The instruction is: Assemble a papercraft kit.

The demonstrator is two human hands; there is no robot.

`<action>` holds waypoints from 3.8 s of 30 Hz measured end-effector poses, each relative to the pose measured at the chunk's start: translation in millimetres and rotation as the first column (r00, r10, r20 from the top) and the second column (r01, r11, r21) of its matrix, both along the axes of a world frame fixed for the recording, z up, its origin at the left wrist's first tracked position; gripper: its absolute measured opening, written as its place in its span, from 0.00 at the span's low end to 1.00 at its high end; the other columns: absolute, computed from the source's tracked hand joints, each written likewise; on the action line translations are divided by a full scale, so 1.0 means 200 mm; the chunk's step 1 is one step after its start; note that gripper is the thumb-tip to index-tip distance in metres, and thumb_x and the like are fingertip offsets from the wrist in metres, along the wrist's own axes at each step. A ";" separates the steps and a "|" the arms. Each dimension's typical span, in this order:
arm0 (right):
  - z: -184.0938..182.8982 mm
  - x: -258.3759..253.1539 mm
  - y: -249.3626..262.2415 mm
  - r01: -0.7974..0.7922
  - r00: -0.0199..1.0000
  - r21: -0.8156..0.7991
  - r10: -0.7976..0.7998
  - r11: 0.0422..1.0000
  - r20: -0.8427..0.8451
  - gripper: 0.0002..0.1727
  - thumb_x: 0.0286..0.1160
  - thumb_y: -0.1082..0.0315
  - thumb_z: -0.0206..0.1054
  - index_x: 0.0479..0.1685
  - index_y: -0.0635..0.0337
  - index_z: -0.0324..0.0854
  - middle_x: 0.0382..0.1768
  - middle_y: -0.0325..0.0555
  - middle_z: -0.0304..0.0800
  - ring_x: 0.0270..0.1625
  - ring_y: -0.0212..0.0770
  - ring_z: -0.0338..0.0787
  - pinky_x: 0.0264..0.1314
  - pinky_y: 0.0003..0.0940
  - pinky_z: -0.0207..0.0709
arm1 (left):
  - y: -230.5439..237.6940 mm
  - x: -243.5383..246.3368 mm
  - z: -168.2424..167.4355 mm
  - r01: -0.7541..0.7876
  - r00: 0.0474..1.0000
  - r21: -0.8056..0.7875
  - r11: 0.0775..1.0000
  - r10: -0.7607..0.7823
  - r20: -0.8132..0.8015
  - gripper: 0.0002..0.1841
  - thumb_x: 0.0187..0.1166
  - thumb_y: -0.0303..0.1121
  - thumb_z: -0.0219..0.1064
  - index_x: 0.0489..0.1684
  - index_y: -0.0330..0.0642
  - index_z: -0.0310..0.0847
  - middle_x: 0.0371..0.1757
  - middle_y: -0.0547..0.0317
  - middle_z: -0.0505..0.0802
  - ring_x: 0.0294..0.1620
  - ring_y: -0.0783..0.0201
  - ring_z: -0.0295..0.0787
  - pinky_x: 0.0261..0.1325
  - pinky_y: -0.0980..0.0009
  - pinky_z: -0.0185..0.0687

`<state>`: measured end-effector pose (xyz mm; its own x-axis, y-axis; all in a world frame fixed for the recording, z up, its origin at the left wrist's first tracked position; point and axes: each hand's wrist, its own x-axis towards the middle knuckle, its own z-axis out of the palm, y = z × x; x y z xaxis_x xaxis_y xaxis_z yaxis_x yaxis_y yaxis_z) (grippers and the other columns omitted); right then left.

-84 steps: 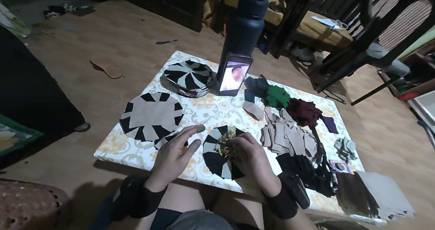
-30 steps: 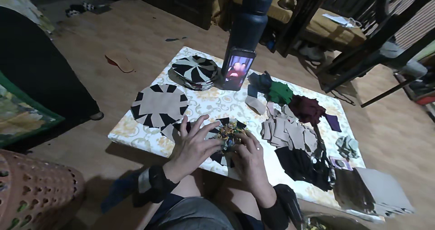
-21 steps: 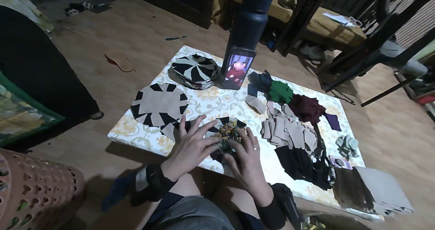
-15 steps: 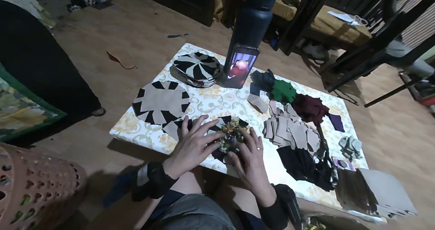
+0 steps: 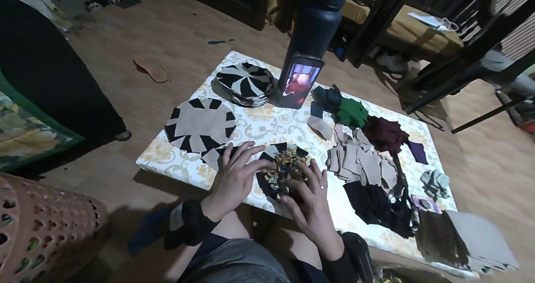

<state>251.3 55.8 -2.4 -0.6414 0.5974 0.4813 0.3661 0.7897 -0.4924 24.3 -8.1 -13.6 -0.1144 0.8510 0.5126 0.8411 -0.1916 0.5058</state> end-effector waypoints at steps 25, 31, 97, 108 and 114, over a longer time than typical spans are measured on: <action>0.00 0.03 -0.01 0.118 0.989 0.003 -0.118 0.993 0.087 0.32 0.84 0.34 0.53 0.69 0.47 0.85 0.86 0.55 0.69 0.91 0.72 0.53 0.83 0.86 0.36 | -0.01 0.00 -0.01 0.115 0.990 0.008 0.993 -0.115 -0.077 0.18 0.89 0.40 0.52 0.61 0.63 0.90 0.77 0.69 0.85 0.89 0.54 0.65 0.85 0.24 0.36; -0.02 0.02 -0.01 0.054 0.985 0.017 -0.056 0.998 0.161 0.33 0.81 0.31 0.54 0.66 0.43 0.87 0.86 0.50 0.70 0.92 0.70 0.53 0.84 0.85 0.35 | -0.02 0.00 0.00 0.149 0.974 -0.029 0.988 -0.152 -0.169 0.19 0.86 0.36 0.53 0.56 0.68 0.92 0.80 0.65 0.82 0.91 0.46 0.60 0.81 0.19 0.32; 0.01 0.14 0.00 0.178 0.982 0.034 -0.180 0.983 0.060 0.25 0.84 0.39 0.58 0.60 0.44 0.89 0.83 0.51 0.74 0.92 0.68 0.54 0.83 0.87 0.30 | -0.03 0.00 0.01 0.276 0.924 -0.107 0.955 -0.295 -0.242 0.25 0.87 0.58 0.48 0.76 0.70 0.80 0.87 0.70 0.74 0.93 0.50 0.54 0.83 0.21 0.31; -0.02 0.17 -0.05 0.187 0.964 0.065 -0.196 0.980 0.181 0.31 0.82 0.33 0.54 0.62 0.42 0.89 0.84 0.51 0.74 0.90 0.71 0.56 0.80 0.89 0.32 | -0.02 0.00 0.02 0.366 0.885 -0.144 0.919 -0.392 -0.253 0.21 0.87 0.60 0.50 0.69 0.79 0.84 0.89 0.65 0.71 0.95 0.48 0.49 0.83 0.19 0.28; -0.01 0.16 -0.06 0.169 0.977 0.062 -0.176 0.984 0.122 0.30 0.82 0.33 0.54 0.65 0.41 0.88 0.84 0.51 0.73 0.91 0.70 0.56 0.81 0.88 0.32 | -0.03 0.00 0.02 0.325 0.916 -0.087 0.942 -0.336 -0.220 0.24 0.86 0.62 0.49 0.71 0.73 0.83 0.87 0.66 0.74 0.94 0.50 0.53 0.84 0.21 0.31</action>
